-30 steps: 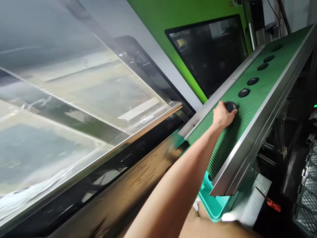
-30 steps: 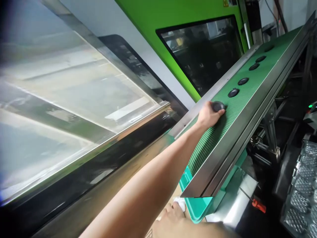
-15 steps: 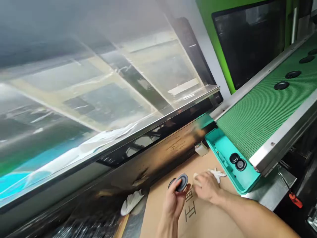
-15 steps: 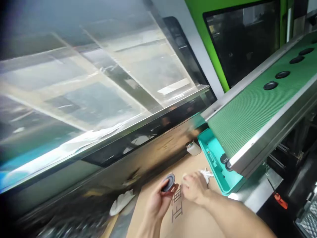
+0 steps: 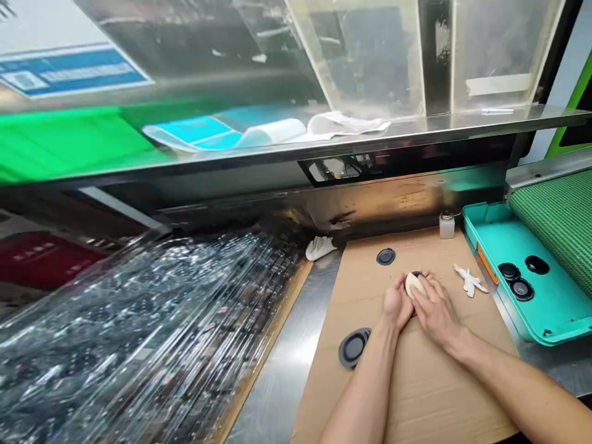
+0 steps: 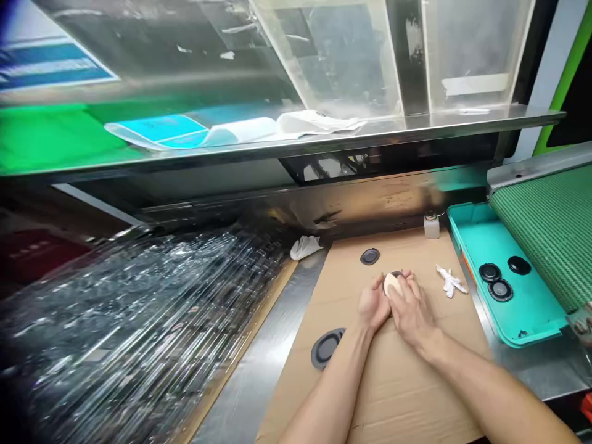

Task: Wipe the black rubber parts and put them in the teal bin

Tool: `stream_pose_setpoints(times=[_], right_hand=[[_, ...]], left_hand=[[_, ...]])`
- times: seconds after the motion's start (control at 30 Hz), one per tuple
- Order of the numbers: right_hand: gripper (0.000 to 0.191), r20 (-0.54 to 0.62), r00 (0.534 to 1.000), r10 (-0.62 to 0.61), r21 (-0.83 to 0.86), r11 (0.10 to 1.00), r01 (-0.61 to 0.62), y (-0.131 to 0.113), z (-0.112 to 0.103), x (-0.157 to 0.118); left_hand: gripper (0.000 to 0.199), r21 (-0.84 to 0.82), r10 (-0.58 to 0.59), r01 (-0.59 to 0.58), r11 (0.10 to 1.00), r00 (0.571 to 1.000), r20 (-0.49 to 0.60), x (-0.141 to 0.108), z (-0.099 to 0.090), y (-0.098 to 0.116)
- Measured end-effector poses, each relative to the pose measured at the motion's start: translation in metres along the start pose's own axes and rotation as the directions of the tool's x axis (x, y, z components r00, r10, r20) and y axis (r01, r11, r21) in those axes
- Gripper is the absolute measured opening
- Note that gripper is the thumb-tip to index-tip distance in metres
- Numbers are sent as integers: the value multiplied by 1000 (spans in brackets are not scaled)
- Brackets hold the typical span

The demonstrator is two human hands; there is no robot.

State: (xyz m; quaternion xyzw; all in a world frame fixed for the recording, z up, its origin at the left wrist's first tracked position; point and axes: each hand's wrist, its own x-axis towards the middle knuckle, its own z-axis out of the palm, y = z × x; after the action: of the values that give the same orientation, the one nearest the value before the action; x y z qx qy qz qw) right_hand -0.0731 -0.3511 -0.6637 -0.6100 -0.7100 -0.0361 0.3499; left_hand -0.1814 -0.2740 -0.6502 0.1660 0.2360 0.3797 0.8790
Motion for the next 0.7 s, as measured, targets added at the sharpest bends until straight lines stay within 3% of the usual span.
stream_pose_setpoints(times=[0.17, 0.3, 0.4, 0.53, 0.7], right_hand=[[42, 19, 994, 111, -115, 988, -108, 4, 1, 11], [45, 73, 995, 64, -143, 988, -53, 4, 0, 8], [46, 57, 985, 164, -150, 977, -154, 4, 0, 8], [47, 87, 990, 108, -135, 986, -95, 4, -1, 11], [41, 81, 950, 302, -178, 942, -285, 18, -11, 24]], left_hand=[[33, 31, 58, -57, 998, 997, -53, 9, 2, -11], [32, 60, 5, -4, 998, 1000, -21, 13, 2, -12], [29, 101, 61, -55, 993, 997, -56, 13, 2, -13], [34, 122, 42, -39, 992, 999, -29, 13, 1, -15], [31, 197, 115, -107, 975, 993, -28, 16, -2, -17]])
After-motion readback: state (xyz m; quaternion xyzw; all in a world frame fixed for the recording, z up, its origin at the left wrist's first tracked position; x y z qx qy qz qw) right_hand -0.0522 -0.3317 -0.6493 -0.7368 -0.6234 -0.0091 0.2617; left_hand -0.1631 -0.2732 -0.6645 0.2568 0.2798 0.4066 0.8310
